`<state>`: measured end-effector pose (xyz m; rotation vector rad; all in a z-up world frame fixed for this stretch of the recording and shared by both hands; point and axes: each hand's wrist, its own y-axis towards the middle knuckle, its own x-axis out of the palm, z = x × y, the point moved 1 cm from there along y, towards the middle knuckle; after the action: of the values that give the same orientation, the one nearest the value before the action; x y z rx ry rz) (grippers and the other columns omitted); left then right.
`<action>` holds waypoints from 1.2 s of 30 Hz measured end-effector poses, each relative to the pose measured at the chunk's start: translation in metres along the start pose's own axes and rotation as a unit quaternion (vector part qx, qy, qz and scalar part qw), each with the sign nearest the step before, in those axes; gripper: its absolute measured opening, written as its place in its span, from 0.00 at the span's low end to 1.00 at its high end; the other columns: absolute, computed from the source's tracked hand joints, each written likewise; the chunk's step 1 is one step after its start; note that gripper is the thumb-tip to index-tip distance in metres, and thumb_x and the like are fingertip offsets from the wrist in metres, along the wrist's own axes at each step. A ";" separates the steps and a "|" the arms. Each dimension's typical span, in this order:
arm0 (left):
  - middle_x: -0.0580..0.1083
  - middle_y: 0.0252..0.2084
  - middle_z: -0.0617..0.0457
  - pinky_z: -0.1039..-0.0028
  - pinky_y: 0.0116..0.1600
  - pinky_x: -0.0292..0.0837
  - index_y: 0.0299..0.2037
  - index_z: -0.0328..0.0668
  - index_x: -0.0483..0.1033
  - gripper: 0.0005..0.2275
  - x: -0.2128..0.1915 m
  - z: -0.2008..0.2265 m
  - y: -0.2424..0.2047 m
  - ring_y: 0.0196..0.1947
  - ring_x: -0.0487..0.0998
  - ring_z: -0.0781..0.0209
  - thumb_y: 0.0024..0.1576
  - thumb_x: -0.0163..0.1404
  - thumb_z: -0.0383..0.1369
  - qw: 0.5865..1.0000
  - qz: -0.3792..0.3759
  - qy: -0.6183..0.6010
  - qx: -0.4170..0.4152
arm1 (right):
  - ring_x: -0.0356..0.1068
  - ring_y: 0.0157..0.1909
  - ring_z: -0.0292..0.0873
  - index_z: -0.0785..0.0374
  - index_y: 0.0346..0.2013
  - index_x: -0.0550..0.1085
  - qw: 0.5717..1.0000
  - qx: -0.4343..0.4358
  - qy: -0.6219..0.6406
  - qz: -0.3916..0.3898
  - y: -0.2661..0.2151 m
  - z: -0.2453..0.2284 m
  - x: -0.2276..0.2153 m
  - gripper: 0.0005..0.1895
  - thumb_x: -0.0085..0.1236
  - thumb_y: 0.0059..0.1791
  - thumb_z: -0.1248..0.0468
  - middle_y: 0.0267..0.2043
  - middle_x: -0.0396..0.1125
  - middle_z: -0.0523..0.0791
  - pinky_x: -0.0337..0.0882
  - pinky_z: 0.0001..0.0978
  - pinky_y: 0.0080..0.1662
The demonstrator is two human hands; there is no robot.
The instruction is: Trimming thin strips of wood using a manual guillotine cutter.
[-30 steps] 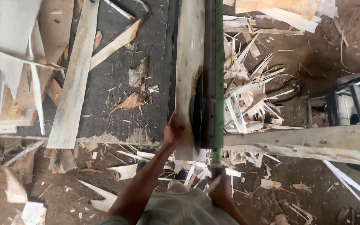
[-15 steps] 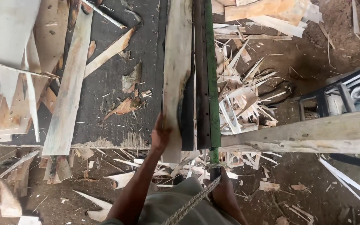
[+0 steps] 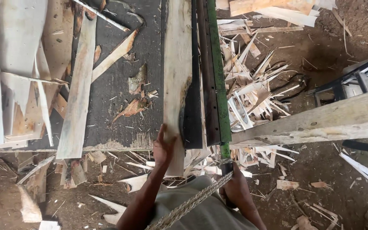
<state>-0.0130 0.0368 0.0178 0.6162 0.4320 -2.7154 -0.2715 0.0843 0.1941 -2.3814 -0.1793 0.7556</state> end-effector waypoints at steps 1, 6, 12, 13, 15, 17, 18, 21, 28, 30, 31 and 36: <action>0.62 0.73 0.47 0.67 0.54 0.78 0.76 0.43 0.51 0.37 0.015 -0.024 0.007 0.65 0.71 0.52 0.58 0.58 0.40 0.994 -0.001 -0.110 0.007 | 0.69 0.17 0.41 0.64 0.54 0.66 1.000 0.005 0.014 -0.003 -0.001 -0.002 -0.001 0.24 0.64 0.46 0.66 0.21 0.70 0.49 0.67 0.36 0.19; 0.68 0.68 0.43 0.69 0.52 0.76 0.71 0.48 0.64 0.27 0.001 0.020 0.000 0.57 0.73 0.53 0.61 0.55 0.38 0.882 -0.055 -0.451 -0.124 | 0.68 0.15 0.41 0.63 0.51 0.67 0.999 0.003 0.031 0.001 -0.006 -0.009 -0.002 0.23 0.66 0.46 0.64 0.18 0.68 0.46 0.65 0.36 0.18; 0.79 0.50 0.38 0.71 0.30 0.81 0.66 0.51 0.72 0.19 0.031 0.056 -0.042 0.30 0.78 0.59 0.63 0.48 0.35 0.567 -0.311 -0.740 -0.185 | 0.65 0.14 0.44 0.64 0.53 0.66 0.995 0.065 0.074 -0.017 -0.002 -0.003 -0.001 0.24 0.65 0.46 0.66 0.18 0.65 0.50 0.62 0.39 0.18; 0.78 0.48 0.38 0.70 0.32 0.82 0.66 0.46 0.70 0.18 0.033 0.055 -0.045 0.29 0.79 0.59 0.65 0.46 0.35 0.570 -0.311 -0.725 -0.232 | 0.67 0.15 0.43 0.63 0.54 0.64 0.997 0.039 0.056 -0.019 0.000 0.002 0.000 0.25 0.64 0.46 0.65 0.19 0.67 0.48 0.66 0.39 0.18; 0.77 0.46 0.38 0.69 0.34 0.82 0.66 0.40 0.69 0.18 0.032 0.050 -0.048 0.29 0.79 0.58 0.67 0.44 0.35 0.572 -0.309 -0.707 -0.278 | 0.69 0.15 0.41 0.63 0.55 0.62 0.999 0.014 0.038 -0.022 0.001 0.003 0.000 0.27 0.64 0.46 0.64 0.21 0.70 0.45 0.70 0.38 0.18; 0.78 0.43 0.42 0.71 0.33 0.82 0.66 0.37 0.69 0.20 0.026 0.038 -0.049 0.26 0.80 0.60 0.66 0.39 0.37 0.721 -0.186 -0.544 -0.386 | 0.66 0.14 0.44 0.65 0.56 0.63 0.997 0.050 0.057 -0.021 -0.003 -0.004 -0.002 0.28 0.66 0.46 0.64 0.20 0.67 0.49 0.65 0.38 0.18; 0.78 0.43 0.42 0.71 0.33 0.82 0.66 0.37 0.69 0.20 0.033 0.015 -0.044 0.26 0.80 0.60 0.66 0.39 0.37 0.722 -0.186 -0.543 -0.388 | 0.66 0.14 0.44 0.65 0.56 0.63 0.997 0.052 0.058 -0.021 -0.003 -0.002 -0.003 0.28 0.66 0.46 0.64 0.20 0.67 0.49 0.65 0.38 0.18; 0.79 0.36 0.38 0.73 0.23 0.76 0.63 0.42 0.76 0.21 0.034 -0.027 -0.022 0.17 0.69 0.64 0.67 0.40 0.42 0.885 -0.065 -0.356 -0.293 | 0.68 0.15 0.43 0.65 0.57 0.62 0.998 0.037 0.050 -0.021 -0.003 -0.003 -0.003 0.27 0.63 0.47 0.63 0.20 0.69 0.48 0.68 0.38 0.18; 0.81 0.33 0.40 0.65 0.31 0.75 0.65 0.40 0.70 0.23 -0.011 0.024 0.085 0.24 0.77 0.56 0.64 0.50 0.45 0.982 0.109 0.139 0.063 | 0.67 0.16 0.42 0.64 0.55 0.65 0.998 0.046 0.042 -0.012 -0.011 -0.014 -0.008 0.27 0.67 0.46 0.62 0.19 0.68 0.47 0.66 0.38 0.20; 0.81 0.41 0.38 0.59 0.41 0.79 0.65 0.37 0.68 0.24 -0.007 0.017 0.138 0.35 0.81 0.48 0.64 0.50 0.43 0.974 0.150 0.144 0.092 | 0.68 0.17 0.42 0.63 0.55 0.66 0.999 0.041 0.036 -0.007 -0.009 -0.012 -0.007 0.27 0.67 0.46 0.62 0.19 0.69 0.47 0.67 0.38 0.20; 0.80 0.46 0.37 0.57 0.48 0.77 0.64 0.37 0.69 0.25 0.001 0.009 0.167 0.43 0.80 0.44 0.61 0.52 0.44 0.967 0.177 0.152 0.104 | 0.69 0.18 0.43 0.61 0.56 0.66 0.999 0.053 0.014 -0.001 -0.006 -0.010 -0.007 0.27 0.67 0.46 0.62 0.21 0.70 0.48 0.67 0.38 0.22; 0.78 0.51 0.39 0.53 0.56 0.73 0.61 0.40 0.72 0.27 0.021 0.005 0.265 0.52 0.78 0.39 0.56 0.58 0.46 0.982 0.108 0.157 -0.007 | 0.74 0.25 0.41 0.61 0.54 0.68 1.000 -0.003 0.002 0.012 0.023 0.037 0.000 0.25 0.69 0.45 0.64 0.30 0.75 0.46 0.71 0.34 0.26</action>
<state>0.0664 -0.2093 -0.0455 1.0314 0.4309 -2.4132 -0.2937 0.0854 0.1562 -2.3951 -0.1527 0.7609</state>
